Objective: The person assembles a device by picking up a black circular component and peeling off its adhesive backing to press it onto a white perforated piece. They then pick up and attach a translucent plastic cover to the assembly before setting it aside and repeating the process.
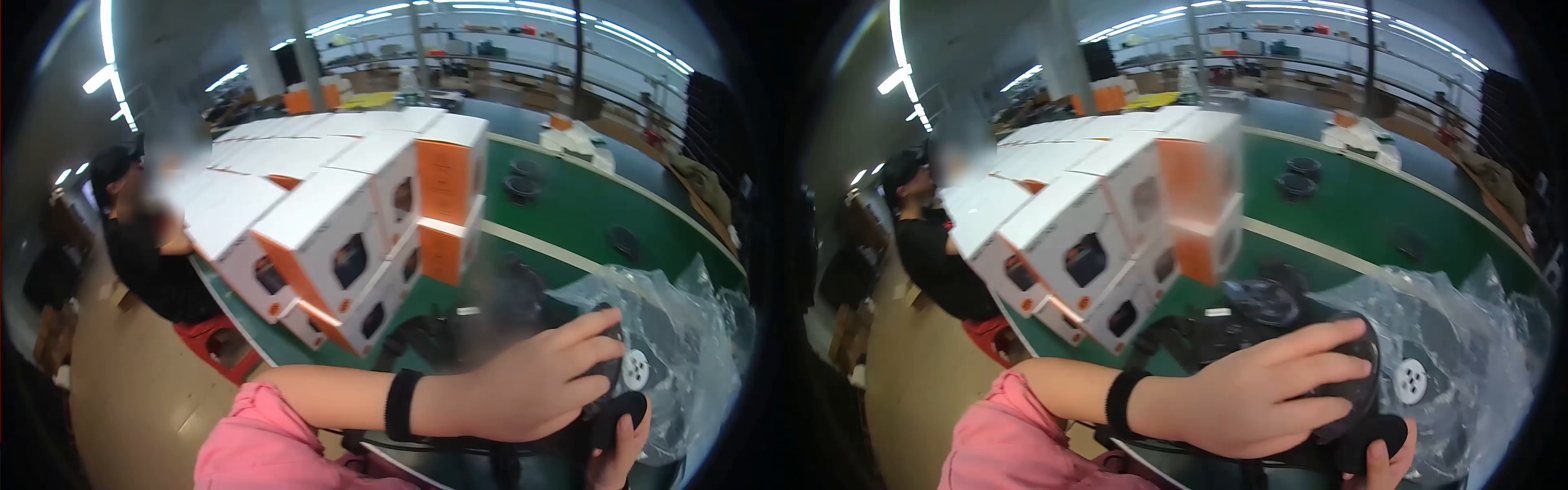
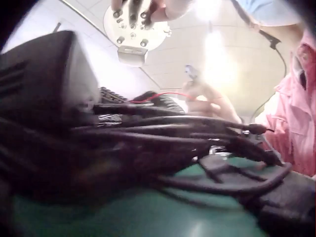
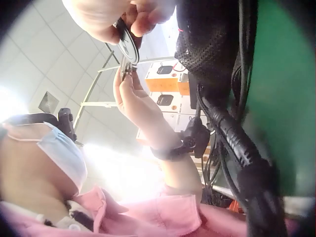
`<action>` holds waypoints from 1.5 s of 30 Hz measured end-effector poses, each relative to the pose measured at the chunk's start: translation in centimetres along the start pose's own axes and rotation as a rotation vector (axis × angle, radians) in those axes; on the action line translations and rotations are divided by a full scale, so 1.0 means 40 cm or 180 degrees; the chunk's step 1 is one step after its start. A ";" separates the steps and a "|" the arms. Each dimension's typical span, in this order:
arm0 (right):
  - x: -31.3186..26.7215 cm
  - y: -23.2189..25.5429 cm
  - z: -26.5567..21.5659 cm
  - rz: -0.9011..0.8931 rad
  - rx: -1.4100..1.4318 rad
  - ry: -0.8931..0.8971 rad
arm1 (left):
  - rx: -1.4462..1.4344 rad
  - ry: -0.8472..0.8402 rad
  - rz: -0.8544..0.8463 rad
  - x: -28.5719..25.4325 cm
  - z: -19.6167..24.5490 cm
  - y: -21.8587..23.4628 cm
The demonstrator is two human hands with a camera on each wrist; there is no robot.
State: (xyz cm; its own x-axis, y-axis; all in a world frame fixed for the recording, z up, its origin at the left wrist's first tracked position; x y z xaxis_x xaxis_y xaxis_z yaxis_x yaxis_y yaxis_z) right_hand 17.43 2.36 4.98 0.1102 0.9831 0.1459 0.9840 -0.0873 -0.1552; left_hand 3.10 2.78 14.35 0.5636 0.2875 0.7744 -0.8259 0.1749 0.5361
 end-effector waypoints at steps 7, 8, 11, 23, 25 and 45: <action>0.043 0.078 0.044 0.0218 0.1468 0.0104 | -0.1671 0.1793 0.0090 -0.016 -0.196 -0.104; 0.047 0.065 0.049 0.0137 0.1400 0.0046 | -0.1398 0.1378 -0.0009 -0.005 -0.185 -0.107; 0.060 0.024 0.049 -0.0425 0.0974 -0.0129 | -0.2139 0.1201 -0.0083 -0.036 -0.198 -0.137; 0.048 0.056 0.090 -0.0040 0.1326 -0.0413 | -0.3854 0.2201 0.1110 -0.109 -0.276 -0.158; 0.050 0.061 0.086 -0.0021 0.1322 -0.0301 | -0.3798 0.2258 0.1110 -0.099 -0.275 -0.155; 0.052 0.064 0.040 -0.0152 0.1420 -0.0105 | -0.3400 0.2090 0.1201 -0.085 -0.257 -0.119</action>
Point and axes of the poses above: each hand's wrist, its own x-axis towards the middle knuckle, its own y-axis out of the back of the hand, z = x × y, the point moved 10 cm from there along x, towards the middle knuckle, and after that the axes turned 6 degrees about -x, right-handed, at the moved point
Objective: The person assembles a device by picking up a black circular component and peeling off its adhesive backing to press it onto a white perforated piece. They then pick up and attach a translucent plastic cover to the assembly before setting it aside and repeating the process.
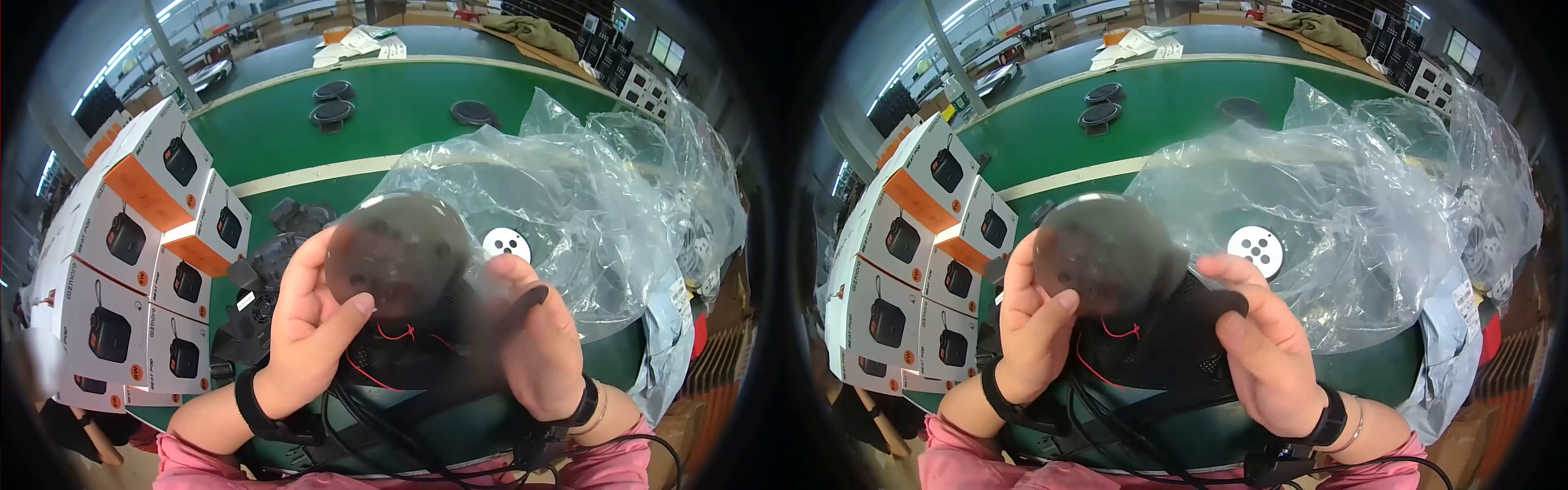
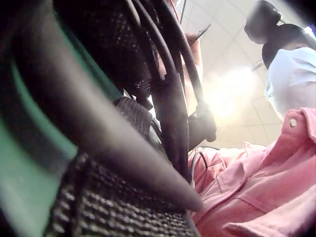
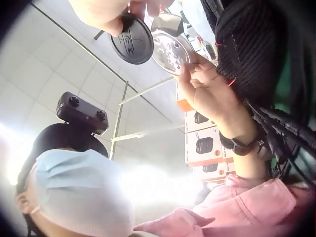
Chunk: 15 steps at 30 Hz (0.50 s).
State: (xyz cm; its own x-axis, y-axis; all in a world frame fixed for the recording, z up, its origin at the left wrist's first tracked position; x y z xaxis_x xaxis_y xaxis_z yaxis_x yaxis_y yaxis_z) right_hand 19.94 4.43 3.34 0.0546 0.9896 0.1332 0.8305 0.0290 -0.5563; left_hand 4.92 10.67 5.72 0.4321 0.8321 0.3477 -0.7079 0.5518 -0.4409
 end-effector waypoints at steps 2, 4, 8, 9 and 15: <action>-0.001 -0.012 -0.033 -0.0202 -0.0712 0.0538 | 0.0176 -0.0044 -0.0028 0.004 0.023 -0.009; 0.000 -0.039 -0.042 -0.0627 -0.0779 0.0598 | 0.1099 0.0442 -0.0172 0.002 0.019 -0.027; -0.022 -0.145 -0.009 -0.1672 -0.0749 0.0061 | 0.2523 0.0272 -0.1333 0.001 0.057 -0.117; -0.030 -0.157 0.006 -0.1785 -0.0901 -0.0200 | 0.2412 0.0352 -0.1257 -0.007 0.052 -0.114; -0.036 -0.083 0.074 -0.0744 -0.0003 -0.0926 | 0.1230 0.0722 -0.0543 -0.016 0.020 -0.078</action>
Point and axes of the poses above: each hand's wrist, its own x-axis towards the middle knuckle, its own y-axis out of the back of the hand, z = x × y, the point moved 10 cm from there along x, towards the middle knuckle, and after that the axes turned 6 degrees about -x, right-handed, at the moved point
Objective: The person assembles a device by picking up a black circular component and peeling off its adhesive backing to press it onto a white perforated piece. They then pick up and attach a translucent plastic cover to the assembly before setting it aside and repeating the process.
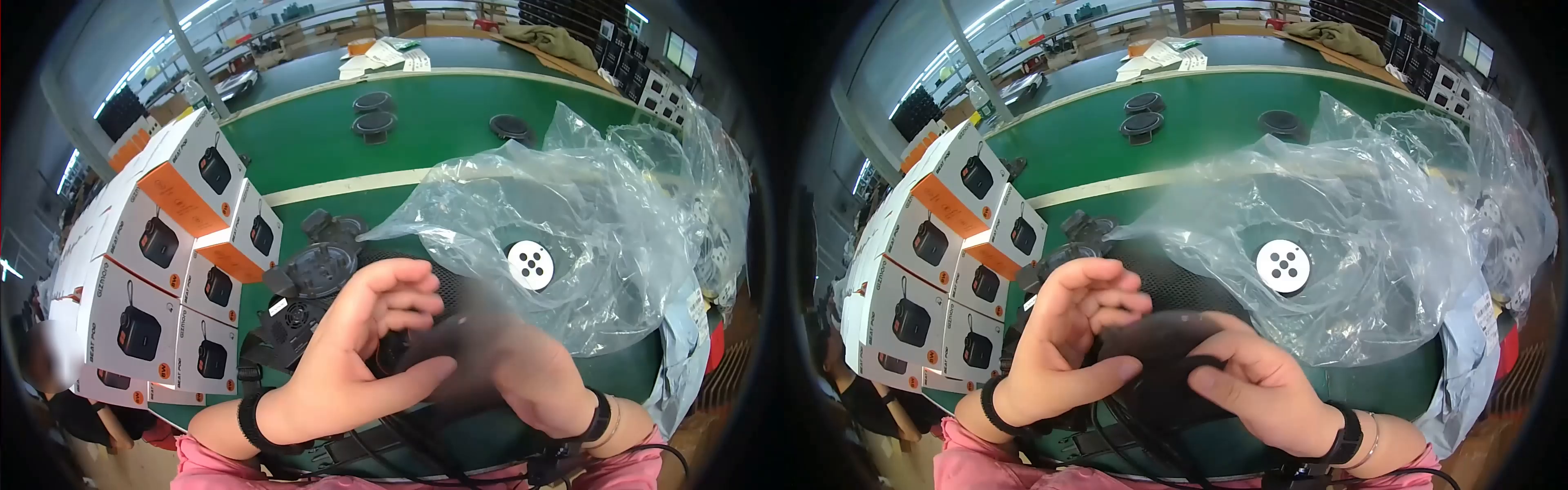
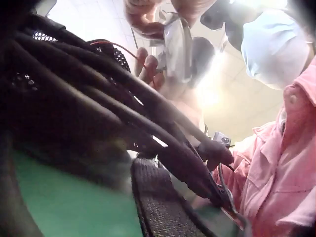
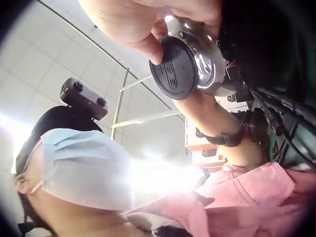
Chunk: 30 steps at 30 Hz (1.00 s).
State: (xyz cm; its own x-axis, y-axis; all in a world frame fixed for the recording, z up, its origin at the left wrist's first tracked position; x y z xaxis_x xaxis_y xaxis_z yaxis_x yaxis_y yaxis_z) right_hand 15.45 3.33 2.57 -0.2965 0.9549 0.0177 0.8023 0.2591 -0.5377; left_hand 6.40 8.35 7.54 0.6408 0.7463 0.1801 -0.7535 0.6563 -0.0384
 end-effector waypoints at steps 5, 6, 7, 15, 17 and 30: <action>-0.005 0.017 -0.059 0.0195 -0.0203 0.0828 | 0.0554 0.0038 -0.0183 -0.009 -0.025 0.001; 0.003 0.017 -0.056 0.0224 -0.0213 0.0820 | 0.0193 0.0195 0.0160 -0.010 -0.029 0.006; -0.004 0.010 -0.103 0.0430 -0.0885 0.1478 | 0.0162 0.0206 0.0140 -0.009 -0.033 0.002; -0.098 -0.115 -0.202 0.0326 -0.4570 0.3301 | 0.0314 -0.0636 0.0724 -0.010 0.009 0.065; -0.087 -0.115 -0.203 0.0343 -0.4600 0.3165 | 0.0247 -0.0639 0.0712 -0.010 0.010 0.066; -0.070 -0.053 -0.194 0.0673 -0.3745 0.2329 | 0.0209 -0.0312 0.0186 -0.012 -0.019 0.031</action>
Point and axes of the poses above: each hand's wrist, its own x-axis towards the middle knuckle, its own y-axis out of the back of the hand, z = x × y, the point moved 10 cm from there along x, towards the middle knuckle, and after that the axes turned 6 degrees about -x, right-handed, at the moved point
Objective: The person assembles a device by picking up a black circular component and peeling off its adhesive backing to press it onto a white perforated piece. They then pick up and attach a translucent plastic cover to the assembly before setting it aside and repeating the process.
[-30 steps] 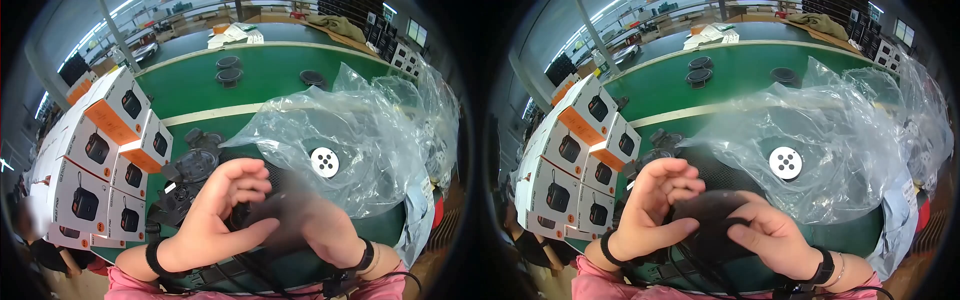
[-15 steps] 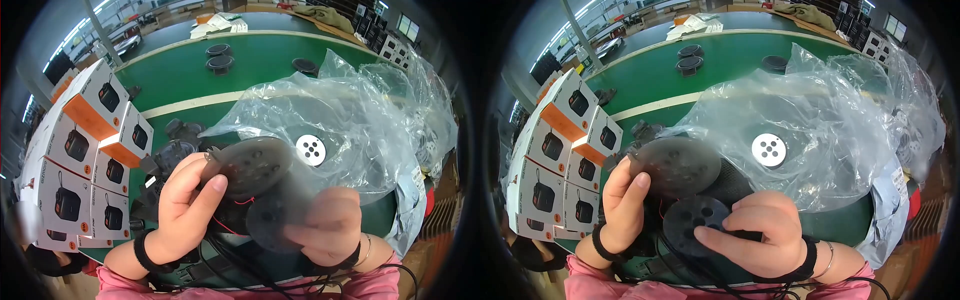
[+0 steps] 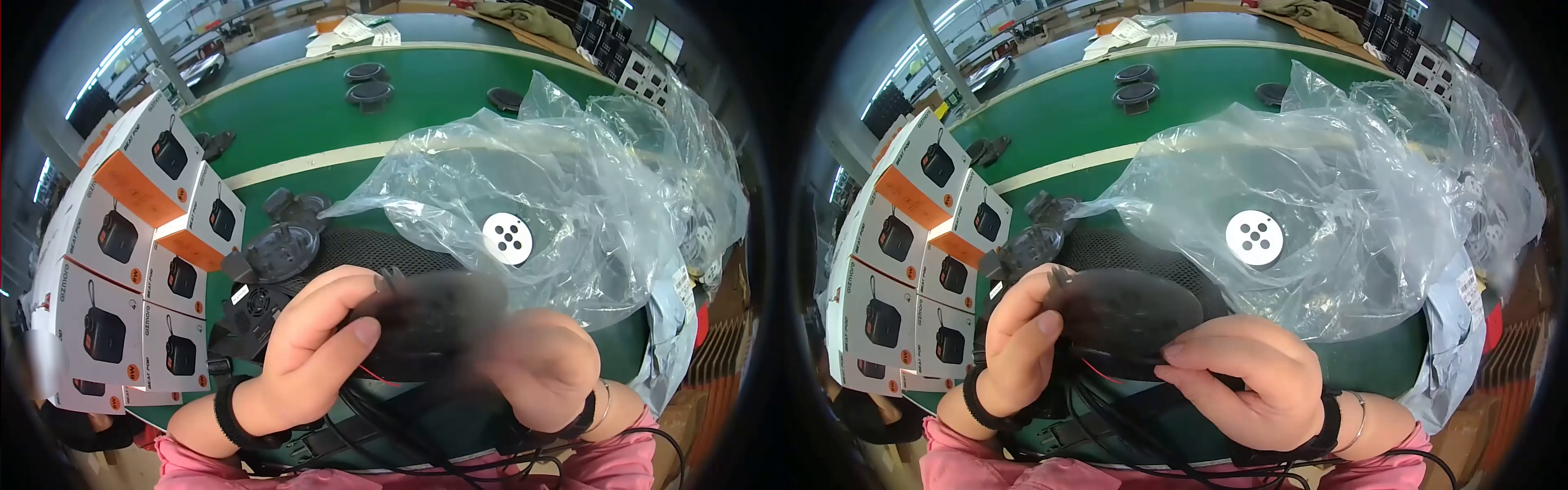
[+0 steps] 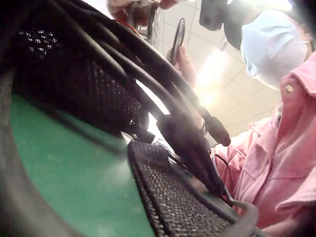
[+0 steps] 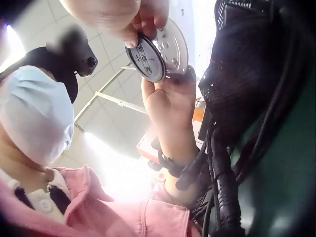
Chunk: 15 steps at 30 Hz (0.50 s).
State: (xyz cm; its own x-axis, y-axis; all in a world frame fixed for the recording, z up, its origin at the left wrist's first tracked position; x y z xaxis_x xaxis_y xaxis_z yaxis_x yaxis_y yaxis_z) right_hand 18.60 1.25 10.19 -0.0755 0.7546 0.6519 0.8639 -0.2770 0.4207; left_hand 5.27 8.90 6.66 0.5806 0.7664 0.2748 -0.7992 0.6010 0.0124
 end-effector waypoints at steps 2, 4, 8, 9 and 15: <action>0.001 0.005 -0.005 0.0036 -0.0087 -0.0007 | 0.0244 -0.0446 -0.0220 0.000 0.028 -0.009; 0.001 -0.001 -0.019 -0.0125 -0.0300 0.0157 | 0.0380 -0.0733 -0.0489 -0.001 0.051 -0.030; -0.003 -0.008 -0.026 -0.0265 -0.0415 0.0382 | 0.0761 -0.1161 -0.0848 0.001 0.091 -0.057; -0.005 -0.007 -0.027 -0.0227 -0.0390 0.0439 | 0.0759 -0.1165 -0.0849 0.000 0.095 -0.061; -0.008 -0.005 -0.037 -0.0276 -0.0429 0.0564 | 0.1038 -0.1447 -0.0601 -0.009 0.109 -0.069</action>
State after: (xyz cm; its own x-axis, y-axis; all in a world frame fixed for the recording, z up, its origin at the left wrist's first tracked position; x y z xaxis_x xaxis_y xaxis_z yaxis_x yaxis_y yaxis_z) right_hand 17.72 0.18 10.83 -0.2429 0.6661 0.7052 0.7770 -0.3016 0.5526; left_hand 6.60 5.98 10.71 0.6500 0.4356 0.6227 -0.7369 0.5615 0.3764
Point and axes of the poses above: each hand's wrist, its own x-axis towards the middle knuckle, its own y-axis out of the back of the hand, z = x × y, the point moved 10 cm from there along x, towards the middle knuckle, and after that the axes turned 6 degrees about -x, right-handed, at the moved point
